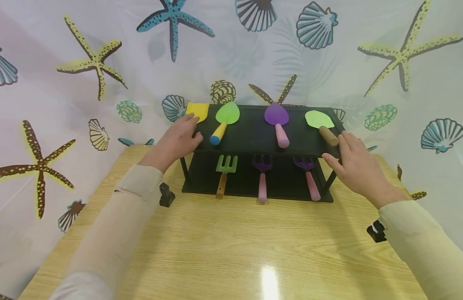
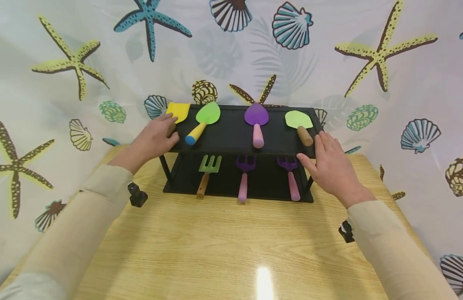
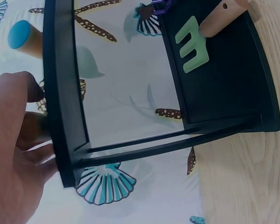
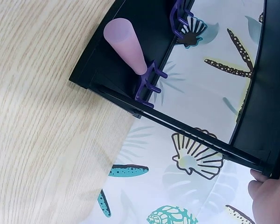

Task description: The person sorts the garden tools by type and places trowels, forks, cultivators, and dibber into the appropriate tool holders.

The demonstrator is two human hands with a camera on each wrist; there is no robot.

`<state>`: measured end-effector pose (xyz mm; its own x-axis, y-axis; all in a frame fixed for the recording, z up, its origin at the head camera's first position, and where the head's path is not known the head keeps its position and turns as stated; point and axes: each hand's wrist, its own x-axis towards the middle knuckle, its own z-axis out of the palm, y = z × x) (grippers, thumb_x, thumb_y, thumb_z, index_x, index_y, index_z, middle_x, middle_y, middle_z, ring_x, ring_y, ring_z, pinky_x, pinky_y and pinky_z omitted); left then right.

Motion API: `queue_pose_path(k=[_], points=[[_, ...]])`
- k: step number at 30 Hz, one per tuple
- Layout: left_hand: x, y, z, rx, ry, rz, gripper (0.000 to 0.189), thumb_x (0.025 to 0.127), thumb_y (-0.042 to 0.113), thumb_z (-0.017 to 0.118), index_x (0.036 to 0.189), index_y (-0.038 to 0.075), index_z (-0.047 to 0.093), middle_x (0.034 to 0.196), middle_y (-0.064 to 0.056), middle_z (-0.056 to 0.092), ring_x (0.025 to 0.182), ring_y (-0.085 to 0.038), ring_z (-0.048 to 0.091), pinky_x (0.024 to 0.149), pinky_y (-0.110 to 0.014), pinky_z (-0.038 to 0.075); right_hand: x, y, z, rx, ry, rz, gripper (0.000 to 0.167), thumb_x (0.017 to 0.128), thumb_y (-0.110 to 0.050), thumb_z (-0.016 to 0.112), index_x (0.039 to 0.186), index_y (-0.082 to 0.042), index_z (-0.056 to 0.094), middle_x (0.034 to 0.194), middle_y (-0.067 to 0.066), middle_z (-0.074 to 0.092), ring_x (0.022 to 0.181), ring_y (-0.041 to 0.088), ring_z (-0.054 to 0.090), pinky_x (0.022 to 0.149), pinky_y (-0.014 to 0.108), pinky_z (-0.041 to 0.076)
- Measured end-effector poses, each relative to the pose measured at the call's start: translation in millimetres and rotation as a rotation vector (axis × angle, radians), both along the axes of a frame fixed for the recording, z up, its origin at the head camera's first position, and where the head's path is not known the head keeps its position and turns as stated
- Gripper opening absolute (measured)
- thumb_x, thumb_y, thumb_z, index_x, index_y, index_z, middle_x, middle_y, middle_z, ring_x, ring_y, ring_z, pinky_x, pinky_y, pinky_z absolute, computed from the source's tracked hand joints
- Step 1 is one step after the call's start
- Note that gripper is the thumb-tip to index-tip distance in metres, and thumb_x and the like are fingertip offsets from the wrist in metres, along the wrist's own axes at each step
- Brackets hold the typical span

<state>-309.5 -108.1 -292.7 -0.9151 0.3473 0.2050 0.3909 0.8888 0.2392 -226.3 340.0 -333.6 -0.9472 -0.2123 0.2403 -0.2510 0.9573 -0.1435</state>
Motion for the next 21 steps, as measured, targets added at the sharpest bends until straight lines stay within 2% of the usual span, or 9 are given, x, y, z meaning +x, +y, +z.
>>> queue_pose_path(k=[3, 5, 9, 12, 17, 21], points=[[7.8, -5.6, 0.6, 0.011, 0.077, -0.019, 0.054, 0.099, 0.021, 0.051, 0.147, -0.003, 0.042, 0.155, -0.022, 0.037, 0.146, -0.038, 0.034, 0.118, -0.05, 0.034, -0.3, 1.3, -1.5, -0.002, 0.009, 0.006, 0.084, 0.104, -0.053, 0.036, 0.152, 0.014, 0.017, 0.157, 0.037, 0.019, 0.146, 0.052, 0.018, 0.122, 0.061, 0.014], [14.6, -9.0, 0.2, 0.023, 0.158, -0.046, 0.053, 0.098, 0.02, 0.053, 0.145, -0.003, 0.044, 0.153, -0.022, 0.041, 0.144, -0.038, 0.037, 0.117, -0.049, 0.037, -0.7, 2.7, -2.4, -0.004, 0.017, 0.011, 0.083, 0.104, -0.052, 0.037, 0.151, 0.014, 0.019, 0.156, 0.037, 0.021, 0.145, 0.053, 0.019, 0.121, 0.062, 0.015], [32.1, -15.2, -3.2, 0.079, 0.36, -0.145, 0.049, 0.095, 0.012, 0.057, 0.14, -0.007, 0.049, 0.146, -0.024, 0.048, 0.138, -0.038, 0.045, 0.114, -0.047, 0.041, -1.4, 6.6, -3.6, -0.01, 0.039, 0.021, 0.08, 0.105, -0.05, 0.037, 0.148, 0.015, 0.022, 0.153, 0.036, 0.024, 0.143, 0.053, 0.021, 0.121, 0.062, 0.016], [49.5, -18.9, -7.1, 0.124, 0.449, -0.207, 0.048, 0.094, 0.008, 0.06, 0.138, -0.007, 0.051, 0.144, -0.023, 0.05, 0.137, -0.037, 0.046, 0.113, -0.047, 0.043, -1.5, 8.9, -5.2, -0.018, 0.058, 0.032, 0.077, 0.105, -0.049, 0.038, 0.146, 0.015, 0.026, 0.15, 0.036, 0.028, 0.141, 0.053, 0.024, 0.12, 0.062, 0.017], [85.0, -22.7, -18.5, 0.197, 0.452, -0.234, 0.052, 0.093, 0.007, 0.063, 0.142, -0.003, 0.049, 0.145, -0.019, 0.05, 0.138, -0.032, 0.045, 0.111, -0.046, 0.045, 1.9, 10.9, -9.2, -0.018, 0.043, 0.02, 0.079, 0.105, -0.05, 0.037, 0.146, 0.016, 0.025, 0.151, 0.037, 0.027, 0.141, 0.054, 0.023, 0.121, 0.061, 0.015], [109.9, -28.0, -34.6, 0.234, 0.4, -0.233, 0.053, 0.094, 0.007, 0.064, 0.144, 0.0, 0.048, 0.143, -0.018, 0.052, 0.134, -0.032, 0.049, 0.108, -0.048, 0.047, 4.0, 12.2, -12.1, -0.002, 0.047, 0.017, 0.078, 0.104, -0.049, 0.039, 0.145, 0.016, 0.027, 0.149, 0.036, 0.028, 0.14, 0.054, 0.024, 0.12, 0.063, 0.016]])
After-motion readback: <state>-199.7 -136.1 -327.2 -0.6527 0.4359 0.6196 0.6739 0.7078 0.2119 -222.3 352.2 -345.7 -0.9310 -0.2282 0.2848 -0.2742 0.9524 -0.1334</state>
